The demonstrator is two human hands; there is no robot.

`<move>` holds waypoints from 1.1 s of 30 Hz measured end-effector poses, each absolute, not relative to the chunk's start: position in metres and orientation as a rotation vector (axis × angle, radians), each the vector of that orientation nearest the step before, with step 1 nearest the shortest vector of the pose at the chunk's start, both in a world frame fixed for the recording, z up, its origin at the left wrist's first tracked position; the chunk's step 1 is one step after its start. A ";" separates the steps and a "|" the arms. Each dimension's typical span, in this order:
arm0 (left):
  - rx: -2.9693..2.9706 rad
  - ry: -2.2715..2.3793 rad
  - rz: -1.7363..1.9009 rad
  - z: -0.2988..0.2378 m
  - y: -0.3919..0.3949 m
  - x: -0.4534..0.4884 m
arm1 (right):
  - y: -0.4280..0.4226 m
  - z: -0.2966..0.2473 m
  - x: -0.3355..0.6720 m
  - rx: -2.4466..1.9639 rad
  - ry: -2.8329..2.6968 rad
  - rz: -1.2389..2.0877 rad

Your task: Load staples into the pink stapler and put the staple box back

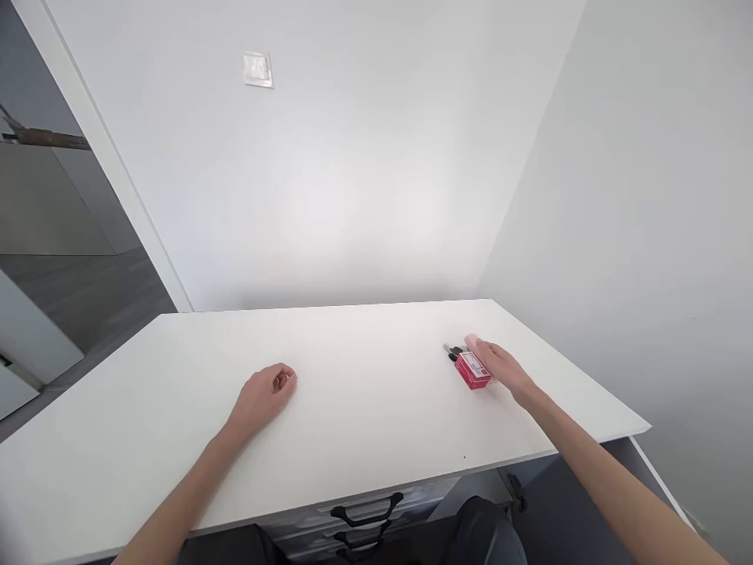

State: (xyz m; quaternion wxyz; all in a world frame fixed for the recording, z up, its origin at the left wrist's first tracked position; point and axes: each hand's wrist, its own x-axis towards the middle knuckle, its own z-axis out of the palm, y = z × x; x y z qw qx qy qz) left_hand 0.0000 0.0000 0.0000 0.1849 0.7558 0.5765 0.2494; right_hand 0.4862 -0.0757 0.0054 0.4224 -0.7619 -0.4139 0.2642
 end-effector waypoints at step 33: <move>2.562 1.007 0.974 0.000 -0.017 0.012 | -0.058 -0.029 0.254 -1.349 -1.506 0.965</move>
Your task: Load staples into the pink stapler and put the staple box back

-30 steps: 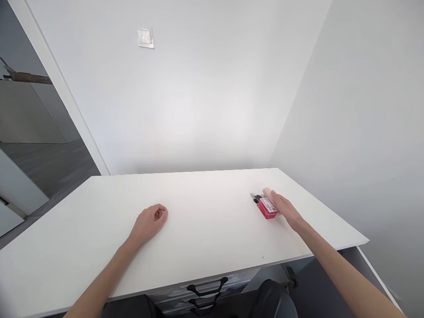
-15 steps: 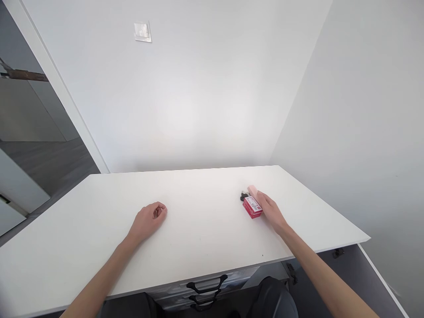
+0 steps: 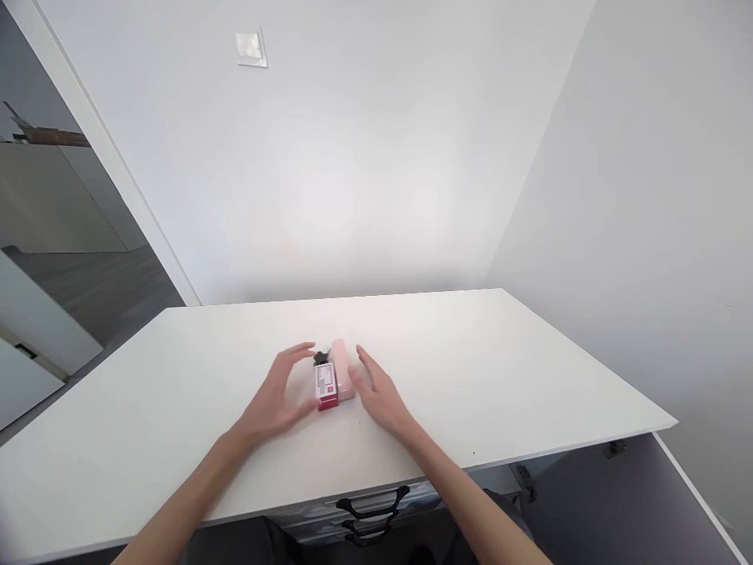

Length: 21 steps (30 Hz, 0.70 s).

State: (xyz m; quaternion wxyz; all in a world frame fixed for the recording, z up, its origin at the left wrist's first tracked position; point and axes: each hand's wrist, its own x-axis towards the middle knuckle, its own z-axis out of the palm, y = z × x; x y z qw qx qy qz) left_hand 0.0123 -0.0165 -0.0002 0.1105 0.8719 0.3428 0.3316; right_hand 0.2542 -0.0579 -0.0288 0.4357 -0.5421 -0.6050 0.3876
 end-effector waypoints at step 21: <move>2.206 1.761 0.861 0.000 -0.005 -0.079 | -0.068 -0.029 0.243 -1.295 -1.942 0.572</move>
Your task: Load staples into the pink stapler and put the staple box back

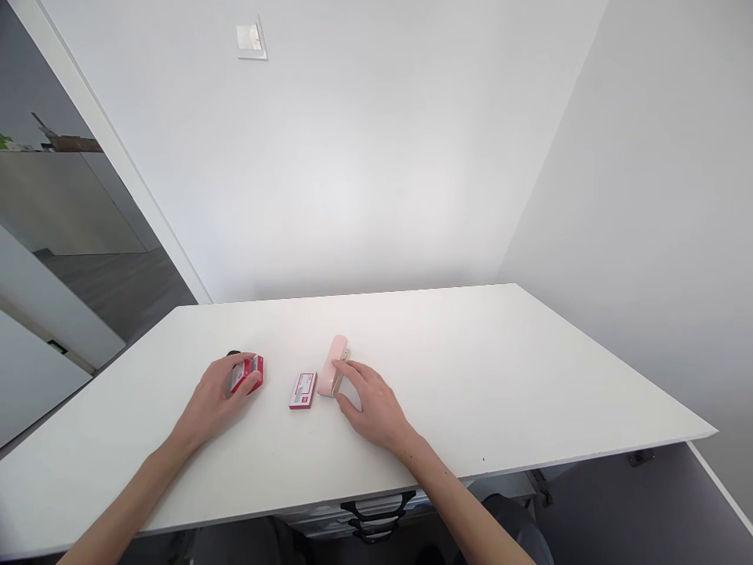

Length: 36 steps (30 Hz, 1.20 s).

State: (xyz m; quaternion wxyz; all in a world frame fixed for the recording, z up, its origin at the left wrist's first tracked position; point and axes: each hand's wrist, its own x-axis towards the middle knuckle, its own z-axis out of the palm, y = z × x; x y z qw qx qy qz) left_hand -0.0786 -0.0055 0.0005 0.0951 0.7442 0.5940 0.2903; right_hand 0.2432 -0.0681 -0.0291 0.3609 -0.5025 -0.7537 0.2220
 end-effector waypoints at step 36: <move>2.798 1.752 0.786 -0.006 0.000 -0.109 | -0.068 -0.035 0.238 -1.393 -1.861 0.552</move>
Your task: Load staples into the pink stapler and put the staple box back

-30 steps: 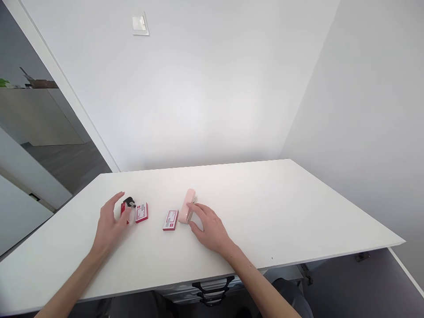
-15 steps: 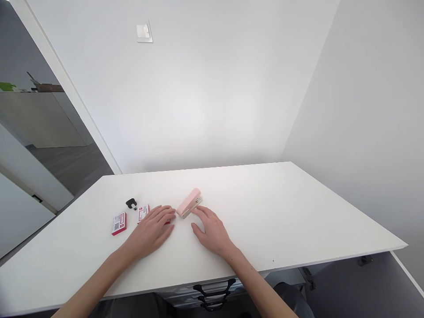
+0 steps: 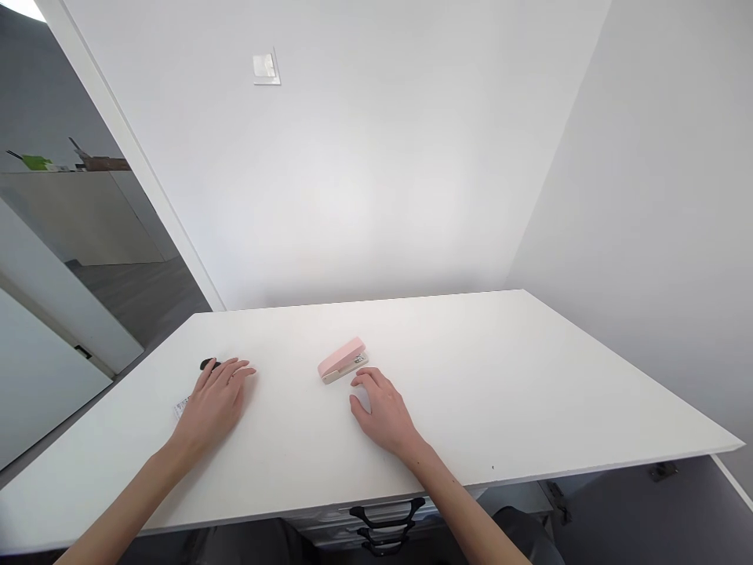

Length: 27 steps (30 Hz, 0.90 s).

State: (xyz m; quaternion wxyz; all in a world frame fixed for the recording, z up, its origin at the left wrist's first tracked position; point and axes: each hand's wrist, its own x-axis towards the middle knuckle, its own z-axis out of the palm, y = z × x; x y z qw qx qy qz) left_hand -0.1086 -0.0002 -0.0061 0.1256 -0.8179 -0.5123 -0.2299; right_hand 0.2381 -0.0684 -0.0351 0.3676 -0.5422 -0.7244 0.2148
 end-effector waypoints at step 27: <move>-3.079 -1.605 -1.125 0.001 -0.032 0.023 | -0.061 -0.035 0.246 -1.348 -1.304 0.853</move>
